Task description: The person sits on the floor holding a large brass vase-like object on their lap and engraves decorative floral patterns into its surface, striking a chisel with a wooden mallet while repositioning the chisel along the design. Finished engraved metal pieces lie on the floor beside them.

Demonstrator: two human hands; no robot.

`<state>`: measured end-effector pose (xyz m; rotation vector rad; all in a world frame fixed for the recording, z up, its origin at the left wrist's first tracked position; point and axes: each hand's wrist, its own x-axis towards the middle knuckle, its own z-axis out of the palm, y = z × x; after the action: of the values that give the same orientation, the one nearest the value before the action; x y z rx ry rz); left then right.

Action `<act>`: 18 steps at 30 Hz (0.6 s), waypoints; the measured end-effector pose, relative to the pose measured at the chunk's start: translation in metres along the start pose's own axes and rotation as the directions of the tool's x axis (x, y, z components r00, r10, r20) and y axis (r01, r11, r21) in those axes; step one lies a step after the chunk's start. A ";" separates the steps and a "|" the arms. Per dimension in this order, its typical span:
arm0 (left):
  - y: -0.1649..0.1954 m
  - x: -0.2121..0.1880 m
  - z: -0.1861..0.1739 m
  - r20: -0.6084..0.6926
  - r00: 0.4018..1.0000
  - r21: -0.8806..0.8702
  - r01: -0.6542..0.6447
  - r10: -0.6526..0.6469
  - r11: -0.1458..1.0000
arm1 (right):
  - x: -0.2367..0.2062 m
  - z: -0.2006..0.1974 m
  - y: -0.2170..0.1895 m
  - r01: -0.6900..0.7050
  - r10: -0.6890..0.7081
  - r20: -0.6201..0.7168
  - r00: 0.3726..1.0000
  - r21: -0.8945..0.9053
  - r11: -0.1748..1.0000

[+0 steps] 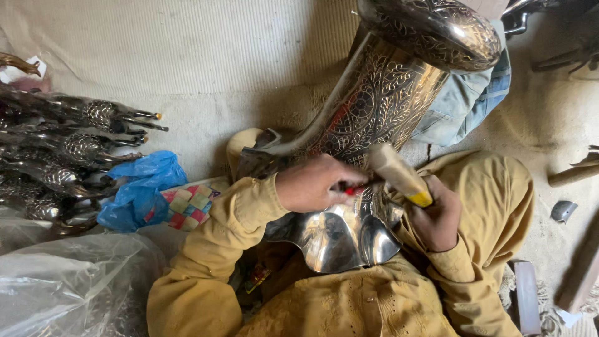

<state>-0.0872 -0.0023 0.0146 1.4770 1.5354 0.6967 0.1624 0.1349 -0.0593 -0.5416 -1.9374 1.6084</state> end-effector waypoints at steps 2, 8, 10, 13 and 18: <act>0.004 0.000 -0.003 -0.069 0.998 -0.010 0.004 -0.005 1.000 | 0.004 0.000 -0.005 -0.125 0.127 -0.018 0.992 0.104 0.987; 0.008 -0.004 -0.011 -0.243 0.964 0.017 -0.109 0.110 0.994 | 0.019 -0.001 -0.024 -0.160 0.160 0.019 0.987 0.011 0.987; 0.006 -0.003 -0.010 -0.275 0.935 0.083 -0.208 0.223 0.975 | 0.021 -0.003 -0.026 -0.253 0.253 0.013 0.967 0.095 0.963; 0.002 -0.001 -0.008 -0.185 0.976 0.025 -0.114 0.117 0.993 | 0.021 -0.009 -0.022 0.053 -0.055 0.011 0.998 -0.510 0.858; -0.001 0.000 -0.011 -0.160 0.979 0.007 -0.123 0.123 0.992 | 0.020 -0.012 -0.013 -0.111 0.104 -0.041 0.994 -0.374 0.921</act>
<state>-0.0969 -0.0001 0.0185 1.5551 1.5711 0.9094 0.1560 0.1540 -0.0423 -0.8261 -2.2490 1.2865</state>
